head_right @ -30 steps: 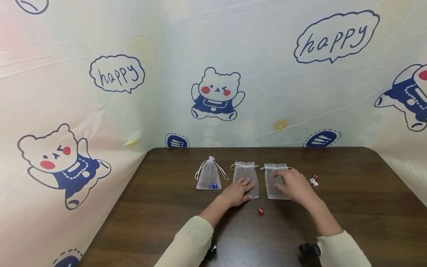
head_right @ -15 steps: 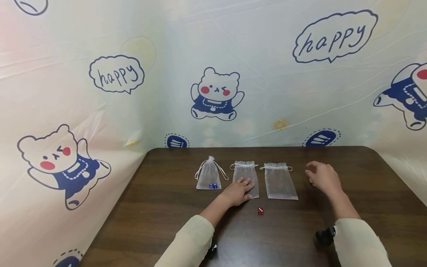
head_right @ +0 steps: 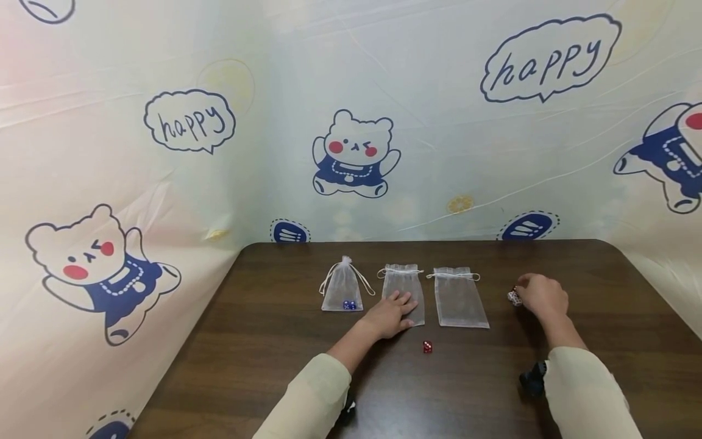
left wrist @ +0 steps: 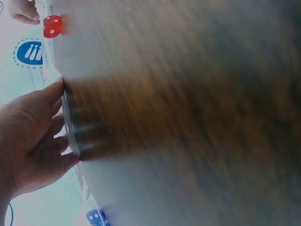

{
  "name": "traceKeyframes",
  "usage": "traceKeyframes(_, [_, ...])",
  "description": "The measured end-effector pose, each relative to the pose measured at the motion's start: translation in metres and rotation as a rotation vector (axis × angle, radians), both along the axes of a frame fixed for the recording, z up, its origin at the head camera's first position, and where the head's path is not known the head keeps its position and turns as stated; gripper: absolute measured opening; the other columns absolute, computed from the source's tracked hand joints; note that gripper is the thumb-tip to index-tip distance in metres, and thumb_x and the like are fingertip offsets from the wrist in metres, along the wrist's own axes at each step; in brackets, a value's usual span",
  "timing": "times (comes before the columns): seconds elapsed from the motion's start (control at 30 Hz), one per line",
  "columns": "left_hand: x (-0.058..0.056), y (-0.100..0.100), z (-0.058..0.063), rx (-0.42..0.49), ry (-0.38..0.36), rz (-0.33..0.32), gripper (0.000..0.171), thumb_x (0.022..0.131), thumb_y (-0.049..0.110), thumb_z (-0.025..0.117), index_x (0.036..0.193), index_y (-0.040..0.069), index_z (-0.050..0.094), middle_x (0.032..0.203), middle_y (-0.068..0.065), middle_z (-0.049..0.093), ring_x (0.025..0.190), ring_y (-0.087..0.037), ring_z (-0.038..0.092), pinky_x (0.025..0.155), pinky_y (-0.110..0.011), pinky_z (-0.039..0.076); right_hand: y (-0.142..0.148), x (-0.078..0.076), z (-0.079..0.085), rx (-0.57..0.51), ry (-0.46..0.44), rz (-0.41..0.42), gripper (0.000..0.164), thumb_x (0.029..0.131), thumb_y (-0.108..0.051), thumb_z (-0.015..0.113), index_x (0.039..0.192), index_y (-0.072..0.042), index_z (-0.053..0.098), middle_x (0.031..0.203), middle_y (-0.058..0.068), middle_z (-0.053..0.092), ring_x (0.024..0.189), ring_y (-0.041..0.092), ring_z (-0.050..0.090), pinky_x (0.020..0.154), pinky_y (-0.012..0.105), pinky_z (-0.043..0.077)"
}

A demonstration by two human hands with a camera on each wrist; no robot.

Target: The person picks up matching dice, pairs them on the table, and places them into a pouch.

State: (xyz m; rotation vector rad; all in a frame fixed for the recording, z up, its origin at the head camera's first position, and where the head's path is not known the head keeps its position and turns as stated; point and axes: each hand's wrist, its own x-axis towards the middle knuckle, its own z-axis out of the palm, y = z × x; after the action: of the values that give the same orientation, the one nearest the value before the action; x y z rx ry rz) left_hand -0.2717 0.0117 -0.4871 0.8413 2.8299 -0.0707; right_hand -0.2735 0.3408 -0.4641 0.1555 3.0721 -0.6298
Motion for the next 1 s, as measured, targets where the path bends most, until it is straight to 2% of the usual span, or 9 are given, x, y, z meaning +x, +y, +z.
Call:
traceKeyframes(0.27, [0.000,0.000,-0.001,0.007,-0.008,0.004,0.051,0.095,0.043,0.043,0.144,0.030,0.033,0.150,0.006,0.025,0.137,-0.018,0.018,0.108,-0.037,0.021,0.002,0.001,-0.005,-0.001,-0.021,-0.003,0.032,0.088,-0.019,0.055,0.106,0.006,0.061,0.112,0.033,0.054,0.097,0.053,0.047,0.062,0.051,0.043])
traceKeyframes(0.43, [0.000,0.000,-0.001,0.000,0.004,0.008,0.052,0.095,0.045,0.043,0.143,0.031,0.034,0.149,0.007,0.025,0.137,-0.017,0.019,0.108,-0.037,0.022,0.002,0.000,-0.006,-0.013,-0.028,-0.018,0.029,0.086,-0.019,0.057,0.102,0.005,0.063,0.108,0.031,0.057,0.094,0.051,0.049,0.060,0.048,0.043])
traceKeyframes(0.53, [0.000,0.001,-0.001,0.002,0.000,0.013,0.052,0.094,0.045,0.043,0.143,0.031,0.034,0.149,0.007,0.025,0.137,-0.017,0.019,0.107,-0.036,0.022,0.001,0.001,-0.006,-0.038,-0.037,-0.027,0.027,0.086,-0.019,0.057,0.098,0.004,0.064,0.099,0.027,0.061,0.085,0.045,0.053,0.058,0.046,0.043])
traceKeyframes(0.67, [0.001,0.001,-0.001,0.005,-0.014,0.013,0.052,0.094,0.045,0.043,0.144,0.030,0.033,0.150,0.007,0.024,0.137,-0.017,0.018,0.108,-0.037,0.022,-0.001,0.003,-0.005,-0.066,-0.016,-0.033,0.026,0.086,-0.019,0.057,0.094,0.003,0.067,0.089,0.021,0.064,0.077,0.037,0.055,0.058,0.044,0.042])
traceKeyframes(0.9, [0.001,0.001,0.002,0.003,-0.006,0.014,0.052,0.095,0.044,0.043,0.143,0.030,0.034,0.149,0.007,0.025,0.137,-0.017,0.019,0.107,-0.036,0.023,-0.005,0.004,0.000,-0.075,0.030,-0.008,0.032,0.088,-0.023,0.059,0.098,0.007,0.065,0.092,0.024,0.063,0.078,0.037,0.056,0.059,0.044,0.044])
traceKeyframes(1.0, [0.001,0.000,0.002,0.000,-0.008,0.013,0.052,0.095,0.044,0.043,0.144,0.030,0.033,0.150,0.007,0.025,0.137,-0.017,0.019,0.107,-0.037,0.023,-0.010,0.004,0.003,-0.072,0.086,0.035,0.031,0.087,-0.021,0.061,0.097,0.007,0.065,0.090,0.023,0.064,0.076,0.035,0.056,0.060,0.045,0.044])
